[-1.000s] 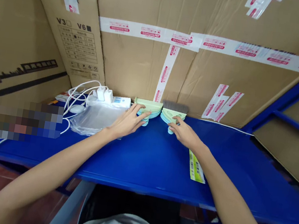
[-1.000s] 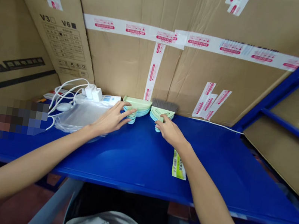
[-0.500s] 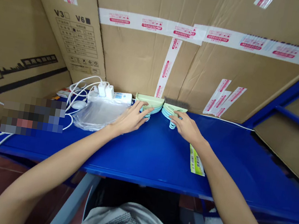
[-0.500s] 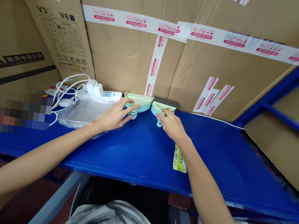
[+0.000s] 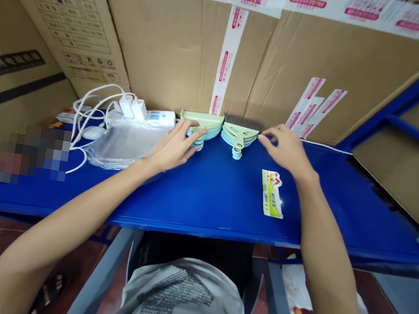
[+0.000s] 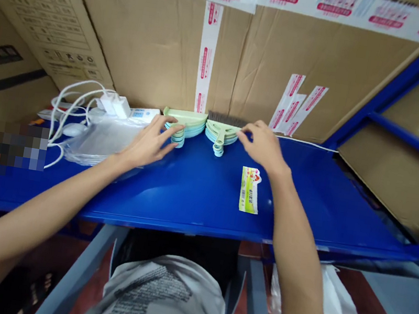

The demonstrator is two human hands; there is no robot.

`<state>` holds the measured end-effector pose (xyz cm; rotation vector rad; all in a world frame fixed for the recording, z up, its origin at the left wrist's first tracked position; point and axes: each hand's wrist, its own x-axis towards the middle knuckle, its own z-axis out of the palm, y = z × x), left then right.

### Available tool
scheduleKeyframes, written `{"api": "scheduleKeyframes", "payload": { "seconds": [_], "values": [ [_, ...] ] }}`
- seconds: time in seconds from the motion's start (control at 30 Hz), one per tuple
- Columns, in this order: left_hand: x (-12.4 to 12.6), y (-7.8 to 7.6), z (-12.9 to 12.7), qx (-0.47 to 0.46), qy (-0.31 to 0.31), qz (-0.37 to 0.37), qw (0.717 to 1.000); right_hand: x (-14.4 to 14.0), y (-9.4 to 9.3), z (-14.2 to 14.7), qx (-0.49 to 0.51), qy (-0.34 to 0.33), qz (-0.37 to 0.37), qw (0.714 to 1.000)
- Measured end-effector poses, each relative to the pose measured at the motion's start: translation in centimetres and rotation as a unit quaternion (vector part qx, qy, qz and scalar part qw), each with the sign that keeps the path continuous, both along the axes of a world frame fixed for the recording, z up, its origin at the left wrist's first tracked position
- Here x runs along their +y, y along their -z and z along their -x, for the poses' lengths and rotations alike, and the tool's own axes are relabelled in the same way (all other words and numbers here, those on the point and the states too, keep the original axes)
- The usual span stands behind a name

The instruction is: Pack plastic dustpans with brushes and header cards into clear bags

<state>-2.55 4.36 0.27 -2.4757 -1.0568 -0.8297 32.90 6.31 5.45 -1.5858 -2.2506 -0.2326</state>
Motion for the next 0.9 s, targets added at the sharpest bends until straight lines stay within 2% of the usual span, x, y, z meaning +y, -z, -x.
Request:
{"api": "scheduleKeyframes", "payload": {
  "seconds": [0.07,0.1,0.17,0.23,0.5,0.77,0.83,0.9],
  "values": [
    [-0.1,-0.1,0.0,0.003,-0.002,0.002,1.000,-0.6,-1.0,-1.4,-0.027,0.095,0.115,0.988],
    [-0.2,-0.2,0.0,0.005,-0.001,0.005,1.000,-0.9,-1.3,-1.9,-0.047,0.128,0.189,0.972],
    [-0.4,-0.4,-0.2,0.006,-0.001,0.009,1.000,-1.7,-1.4,-2.1,-0.076,0.162,0.313,0.933],
    [-0.5,-0.4,-0.2,0.008,-0.004,0.010,1.000,-2.5,-1.1,-1.6,-0.092,0.171,0.361,0.912],
    [-0.3,0.0,-0.1,0.008,0.002,0.011,1.000,-4.7,-0.6,2.0,-0.189,0.159,0.306,0.919],
    [-0.6,-0.9,0.3,-0.006,-0.017,0.007,1.000,-3.7,0.1,1.2,-0.209,0.154,0.290,0.921],
    [-0.5,-0.8,0.4,-0.001,-0.020,0.011,1.000,-3.7,-0.2,1.0,-0.193,0.160,0.258,0.933],
    [-0.3,-0.6,0.3,0.008,-0.024,0.016,1.000,-3.7,-0.8,0.9,-0.146,0.178,0.188,0.955]
  ]
}}
